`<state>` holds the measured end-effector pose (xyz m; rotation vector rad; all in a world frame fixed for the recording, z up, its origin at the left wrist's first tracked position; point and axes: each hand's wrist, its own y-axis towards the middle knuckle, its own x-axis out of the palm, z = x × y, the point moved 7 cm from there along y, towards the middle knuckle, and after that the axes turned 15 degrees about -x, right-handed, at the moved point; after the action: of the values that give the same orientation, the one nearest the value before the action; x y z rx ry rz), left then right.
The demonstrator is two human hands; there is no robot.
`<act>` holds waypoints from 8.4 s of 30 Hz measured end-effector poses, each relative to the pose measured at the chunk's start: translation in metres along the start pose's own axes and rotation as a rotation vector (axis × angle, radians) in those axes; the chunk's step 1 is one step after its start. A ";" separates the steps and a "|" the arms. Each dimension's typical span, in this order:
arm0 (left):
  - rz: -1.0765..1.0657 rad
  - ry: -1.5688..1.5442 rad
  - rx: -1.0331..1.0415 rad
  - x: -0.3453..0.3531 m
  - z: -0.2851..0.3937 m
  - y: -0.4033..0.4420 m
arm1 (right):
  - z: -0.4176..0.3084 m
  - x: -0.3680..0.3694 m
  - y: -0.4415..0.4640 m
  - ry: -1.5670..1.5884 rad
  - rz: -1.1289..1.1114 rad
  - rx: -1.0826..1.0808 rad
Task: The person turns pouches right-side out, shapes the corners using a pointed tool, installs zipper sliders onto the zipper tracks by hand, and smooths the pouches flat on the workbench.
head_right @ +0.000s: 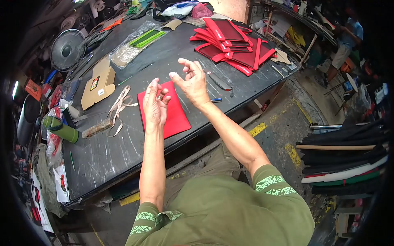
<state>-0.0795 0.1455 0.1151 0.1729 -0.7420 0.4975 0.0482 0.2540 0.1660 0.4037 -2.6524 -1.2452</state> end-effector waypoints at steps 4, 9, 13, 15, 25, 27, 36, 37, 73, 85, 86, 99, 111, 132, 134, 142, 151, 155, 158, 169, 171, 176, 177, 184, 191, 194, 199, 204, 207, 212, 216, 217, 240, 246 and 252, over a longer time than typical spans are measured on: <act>0.007 0.002 -0.009 -0.002 -0.004 -0.003 | 0.028 0.006 -0.007 0.144 0.009 0.065; 0.009 0.028 0.006 -0.001 -0.004 -0.002 | 0.027 0.003 -0.013 -0.013 -0.135 0.082; 0.006 0.031 0.010 0.001 -0.003 -0.002 | 0.027 0.002 -0.013 -0.003 -0.107 0.113; 0.003 0.032 0.004 0.001 -0.004 -0.002 | 0.028 0.003 -0.014 0.018 -0.107 0.121; 0.012 0.078 -0.049 -0.003 -0.014 0.000 | 0.040 -0.005 -0.008 0.044 -0.060 0.082; 0.026 0.094 -0.053 -0.006 -0.014 -0.003 | 0.049 -0.017 0.004 0.101 0.002 0.146; -0.038 0.658 -0.169 0.016 -0.059 -0.005 | 0.044 -0.018 0.013 0.052 -0.107 0.155; -0.067 0.747 -0.146 0.016 -0.061 -0.009 | 0.048 -0.019 0.006 0.072 -0.121 0.150; 0.155 1.819 0.214 -0.025 -0.086 -0.044 | 0.071 -0.041 -0.089 -0.650 -0.588 -0.287; 0.134 1.707 0.172 -0.027 -0.075 -0.043 | 0.067 -0.046 -0.092 -0.678 -0.528 -0.256; 0.085 1.596 0.129 -0.029 -0.069 -0.040 | 0.069 -0.046 -0.090 -0.691 -0.530 -0.270; 0.081 1.542 0.238 -0.023 -0.040 -0.102 | 0.076 -0.047 -0.094 -0.696 -0.510 -0.249; 0.014 1.743 0.400 -0.015 -0.067 -0.087 | 0.072 -0.048 -0.091 -0.718 -0.546 -0.239; -0.054 1.216 0.229 0.029 0.059 -0.059 | -0.009 -0.078 -0.083 -0.379 -0.521 -0.372; -0.115 1.041 0.195 0.029 0.078 -0.053 | -0.022 -0.085 -0.073 -0.388 -0.630 -0.286; -0.643 0.664 0.320 0.144 0.201 -0.117 | -0.164 -0.124 0.065 -0.351 -0.617 -0.329; -0.704 0.974 0.477 0.167 0.162 -0.152 | -0.343 -0.103 0.075 -0.364 -0.933 -1.122; -0.672 1.016 0.506 0.167 0.152 -0.153 | -0.370 -0.093 0.055 -0.331 -1.056 -1.339; -0.644 1.031 0.530 0.166 0.151 -0.158 | -0.380 -0.088 0.043 -0.313 -1.113 -1.427; -0.529 1.100 0.616 0.161 0.149 -0.173 | -0.380 -0.086 0.028 -0.253 -1.128 -1.586; -0.509 1.100 0.609 0.159 0.150 -0.175 | -0.380 -0.086 0.029 -0.237 -1.125 -1.569; -0.471 1.115 0.613 0.158 0.155 -0.176 | -0.382 -0.083 0.031 -0.249 -1.083 -1.571; -0.465 1.120 0.620 0.156 0.153 -0.175 | -0.382 -0.082 0.030 -0.248 -1.078 -1.582; -0.423 1.105 0.701 0.154 0.149 -0.175 | -0.391 -0.104 0.024 -0.219 -0.906 -1.692; -0.321 1.017 0.782 0.140 0.164 -0.175 | -0.373 -0.172 0.025 0.011 -0.038 -1.698; -0.122 0.961 0.854 0.105 0.168 -0.175 | -0.258 -0.155 0.033 -0.201 -0.244 -1.001; 0.285 1.211 0.597 -0.039 0.079 -0.151 | -0.025 -0.111 -0.040 -0.311 -0.350 -0.133; 0.473 1.657 0.390 -0.105 0.018 -0.162 | 0.049 -0.080 -0.082 -0.536 -0.450 -0.291; 0.523 1.767 0.396 -0.101 0.012 -0.161 | 0.058 -0.066 -0.093 -0.660 -0.456 -0.298; 0.660 1.728 0.370 -0.104 0.005 -0.151 | 0.060 -0.067 -0.092 -0.692 -0.465 -0.280; 0.660 1.775 0.426 -0.103 0.003 -0.153 | 0.059 -0.069 -0.092 -0.716 -0.464 -0.273; 0.669 1.783 0.428 -0.105 0.004 -0.152 | 0.060 -0.067 -0.092 -0.730 -0.472 -0.271; 0.108 1.671 0.385 -0.023 -0.051 -0.100 | 0.066 -0.072 -0.095 -0.693 -0.408 -0.346; 0.022 1.677 0.375 -0.035 -0.054 -0.094 | 0.066 -0.071 -0.094 -0.599 -0.387 -0.339; -0.023 1.667 0.425 -0.043 -0.064 -0.099 | 0.056 -0.078 -0.094 -0.618 -0.392 -0.303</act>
<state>-0.0194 0.0641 0.0418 0.1059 0.9991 0.5844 0.1220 0.2618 0.0536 0.5854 -2.8625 -2.1626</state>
